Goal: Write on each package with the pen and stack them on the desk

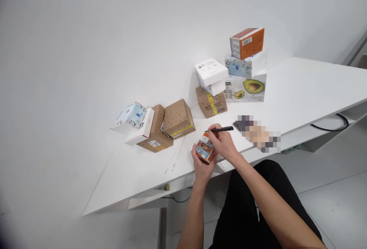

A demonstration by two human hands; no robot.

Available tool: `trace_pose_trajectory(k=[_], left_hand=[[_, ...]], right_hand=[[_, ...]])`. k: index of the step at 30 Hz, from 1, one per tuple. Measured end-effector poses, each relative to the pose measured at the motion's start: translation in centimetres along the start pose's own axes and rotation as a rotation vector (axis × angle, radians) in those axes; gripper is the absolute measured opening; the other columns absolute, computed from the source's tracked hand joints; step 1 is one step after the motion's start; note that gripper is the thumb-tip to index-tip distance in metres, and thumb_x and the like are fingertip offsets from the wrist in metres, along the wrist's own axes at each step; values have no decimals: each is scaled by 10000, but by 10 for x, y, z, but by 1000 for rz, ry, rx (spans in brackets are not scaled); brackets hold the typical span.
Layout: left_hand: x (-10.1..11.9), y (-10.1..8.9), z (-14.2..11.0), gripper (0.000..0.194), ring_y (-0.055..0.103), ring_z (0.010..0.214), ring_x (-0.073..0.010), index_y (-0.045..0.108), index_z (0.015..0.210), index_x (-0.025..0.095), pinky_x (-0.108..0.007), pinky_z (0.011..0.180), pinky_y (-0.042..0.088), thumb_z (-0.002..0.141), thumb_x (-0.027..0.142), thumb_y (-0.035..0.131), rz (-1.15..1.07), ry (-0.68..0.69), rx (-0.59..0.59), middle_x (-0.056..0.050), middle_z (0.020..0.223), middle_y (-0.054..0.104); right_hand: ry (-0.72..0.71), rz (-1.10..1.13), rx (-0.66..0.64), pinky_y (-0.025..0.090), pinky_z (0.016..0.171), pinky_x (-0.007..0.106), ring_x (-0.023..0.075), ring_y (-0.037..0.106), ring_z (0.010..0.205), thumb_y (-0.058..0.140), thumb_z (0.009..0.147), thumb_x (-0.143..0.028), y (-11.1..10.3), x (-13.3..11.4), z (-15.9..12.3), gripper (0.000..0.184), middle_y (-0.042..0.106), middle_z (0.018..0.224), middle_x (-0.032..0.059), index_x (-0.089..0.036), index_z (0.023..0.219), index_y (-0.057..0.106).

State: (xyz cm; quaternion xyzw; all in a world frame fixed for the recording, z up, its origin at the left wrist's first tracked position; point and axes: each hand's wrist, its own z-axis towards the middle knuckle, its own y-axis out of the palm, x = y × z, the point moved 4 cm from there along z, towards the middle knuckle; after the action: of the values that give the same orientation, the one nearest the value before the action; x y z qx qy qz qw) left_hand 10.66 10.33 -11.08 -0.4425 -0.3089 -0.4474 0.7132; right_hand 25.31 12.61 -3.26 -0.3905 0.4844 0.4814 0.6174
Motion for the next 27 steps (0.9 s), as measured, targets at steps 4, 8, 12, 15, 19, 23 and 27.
trace_pose_trajectory(k=[4,8,12,15,19,23,27], left_hand=[[1,0,0,842,544,1169,-275,244,1378,191,-432,935,486,690,294,721,73,53,18,-170,1294,472],[6,-1,1,807,546,1155,-277,270,1356,184,-433,914,493,690,273,716,147,124,45,-169,1255,487],[7,-1,2,789,557,1133,-272,282,1344,194,-426,892,505,688,270,713,169,137,43,-154,1226,503],[7,-1,2,774,557,1125,-268,291,1330,202,-426,888,507,684,262,712,155,141,35,-143,1213,504],[6,-1,2,739,556,1117,-250,309,1311,198,-414,899,503,693,266,710,145,139,26,-134,1201,501],[6,-2,2,716,548,1135,-260,333,1297,198,-429,909,495,694,290,709,154,132,28,-135,1209,504],[5,-2,2,711,552,1133,-263,347,1290,194,-427,900,500,688,292,713,153,126,27,-135,1204,512]], right_hand=[[32,-204,21,429,545,254,151,573,535,458,844,-333,4,8,5,132,550,585,-24,-217,790,489],[34,-293,-13,420,552,255,159,589,534,428,858,-357,6,10,8,167,580,587,-13,-223,771,476],[28,-356,-44,406,545,253,158,578,521,426,856,-361,7,10,10,163,586,578,-15,-225,790,487],[16,-392,-64,395,541,250,157,574,520,421,853,-353,8,9,12,156,586,572,-17,-225,795,491],[1,-424,-91,382,533,246,157,571,514,413,855,-351,10,8,13,164,574,558,-18,-225,783,490],[2,-437,-107,377,525,245,157,567,507,413,857,-364,11,9,13,178,580,567,-11,-222,783,490],[-2,-415,-100,381,524,245,158,568,507,409,857,-364,11,8,13,172,576,565,-14,-219,811,490]])
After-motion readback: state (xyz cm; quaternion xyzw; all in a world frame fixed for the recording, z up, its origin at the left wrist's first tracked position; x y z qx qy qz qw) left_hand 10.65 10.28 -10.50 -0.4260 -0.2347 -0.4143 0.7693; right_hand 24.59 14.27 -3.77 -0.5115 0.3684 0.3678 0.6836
